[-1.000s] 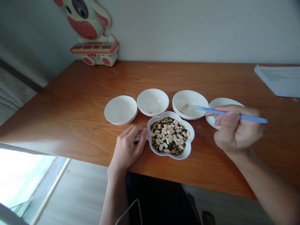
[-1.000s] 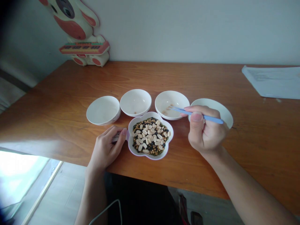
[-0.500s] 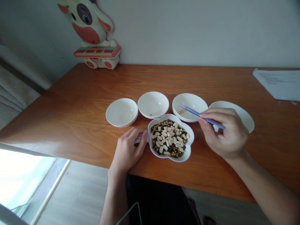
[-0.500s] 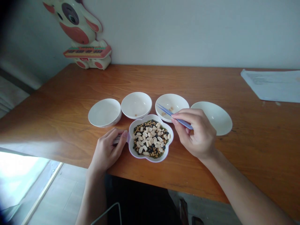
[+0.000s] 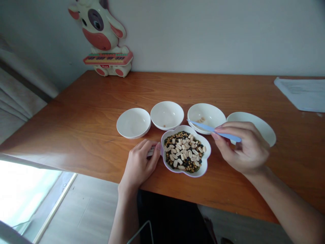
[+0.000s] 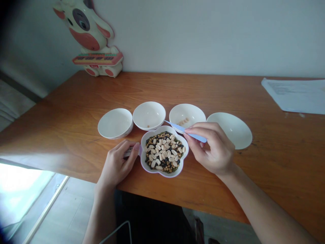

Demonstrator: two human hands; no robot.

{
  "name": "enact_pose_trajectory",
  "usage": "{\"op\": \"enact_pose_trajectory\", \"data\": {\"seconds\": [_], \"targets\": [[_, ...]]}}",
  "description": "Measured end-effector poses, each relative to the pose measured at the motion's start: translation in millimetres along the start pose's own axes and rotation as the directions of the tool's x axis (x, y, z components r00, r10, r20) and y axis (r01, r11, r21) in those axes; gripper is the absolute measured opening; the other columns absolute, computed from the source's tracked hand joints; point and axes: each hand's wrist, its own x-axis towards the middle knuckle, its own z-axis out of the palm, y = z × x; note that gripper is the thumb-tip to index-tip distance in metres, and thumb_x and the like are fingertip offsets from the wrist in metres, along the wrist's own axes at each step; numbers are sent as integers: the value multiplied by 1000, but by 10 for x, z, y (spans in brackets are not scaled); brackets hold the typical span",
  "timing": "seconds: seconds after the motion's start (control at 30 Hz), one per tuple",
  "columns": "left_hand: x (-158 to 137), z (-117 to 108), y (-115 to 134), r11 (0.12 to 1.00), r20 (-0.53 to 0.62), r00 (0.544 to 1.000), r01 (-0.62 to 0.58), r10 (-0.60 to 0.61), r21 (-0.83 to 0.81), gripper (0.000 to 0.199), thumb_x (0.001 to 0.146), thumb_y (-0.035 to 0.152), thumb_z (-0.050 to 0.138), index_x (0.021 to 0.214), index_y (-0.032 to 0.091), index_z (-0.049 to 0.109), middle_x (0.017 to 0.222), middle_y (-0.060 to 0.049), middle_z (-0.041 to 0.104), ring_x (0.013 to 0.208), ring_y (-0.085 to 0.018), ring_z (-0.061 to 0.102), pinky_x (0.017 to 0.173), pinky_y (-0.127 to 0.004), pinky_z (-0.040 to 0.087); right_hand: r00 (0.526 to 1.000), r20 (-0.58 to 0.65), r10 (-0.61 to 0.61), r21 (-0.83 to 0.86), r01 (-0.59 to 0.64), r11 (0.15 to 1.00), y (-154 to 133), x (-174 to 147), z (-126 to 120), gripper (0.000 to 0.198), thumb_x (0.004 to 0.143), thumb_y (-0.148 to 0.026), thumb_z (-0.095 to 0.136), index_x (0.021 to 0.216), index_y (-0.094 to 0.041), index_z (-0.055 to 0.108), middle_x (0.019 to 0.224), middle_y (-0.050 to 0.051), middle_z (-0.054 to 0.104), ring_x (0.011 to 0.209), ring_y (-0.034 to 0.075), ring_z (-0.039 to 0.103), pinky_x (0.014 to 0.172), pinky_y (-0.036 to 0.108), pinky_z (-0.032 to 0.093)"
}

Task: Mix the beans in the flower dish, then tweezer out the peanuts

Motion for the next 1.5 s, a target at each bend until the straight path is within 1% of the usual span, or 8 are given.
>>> {"op": "enact_pose_trajectory", "data": {"seconds": [0.13,0.27,0.33,0.6,0.73,1.17,1.3,1.5], "targets": [[-4,-6,2,1000,4,1000,-1,1,0,23,108,31,55,95,20,70,84,-3,73,75,-17,70,71,-27,51,999,-5,47,62,-47,997,12,-46,-6,33,85,-5,78,109,-26,69,103,7,79,86,22,78,69,37,65],[3,-7,8,1000,4,1000,-1,1,-12,23,108,32,55,95,20,69,84,-3,72,76,-16,69,70,-27,50,964,49,263,332,-264,906,-4,-122,34,31,95,-6,64,116,-30,67,122,7,80,72,21,79,47,31,60],[6,-5,11,1000,8,1000,3,-3,-18,23,108,31,55,95,20,69,85,-3,72,76,-16,69,71,-26,50,953,39,299,378,-291,879,-24,-129,59,34,97,-6,61,120,-32,65,122,7,80,73,23,80,42,31,58],[-5,2,-6,1000,14,1000,12,-12,-26,22,108,31,55,96,20,69,85,-3,73,77,-16,69,71,-27,49,987,-25,161,395,-138,908,23,-79,93,57,90,8,60,132,-31,58,112,2,80,82,17,80,58,26,66],[-3,4,-13,1000,14,1000,9,-9,-24,23,109,32,55,96,20,69,85,-3,73,77,-17,69,71,-27,49,996,54,77,277,-89,957,98,-116,68,37,93,5,53,112,-24,65,107,5,76,83,15,76,65,29,64],[-3,-5,-2,1000,8,1000,1,-1,-21,24,109,33,54,94,20,69,84,-3,72,76,-17,69,71,-27,48,986,132,103,212,-130,969,59,-176,63,44,99,-1,51,136,-21,62,110,8,72,73,12,72,67,28,64],[-5,-8,3,1000,12,1000,4,-3,-15,24,109,33,54,95,20,69,85,-3,73,77,-17,69,71,-27,48,977,160,139,205,-171,964,63,-217,71,56,94,-4,64,147,-21,57,119,12,72,83,15,76,64,26,64],[-2,1,-1,1000,10,1000,7,-6,-22,24,109,33,54,95,20,69,85,-3,73,78,-17,69,71,-27,49,976,192,97,125,-123,985,79,-221,105,69,91,-5,70,155,-22,51,117,11,75,100,22,77,86,35,67]]}}
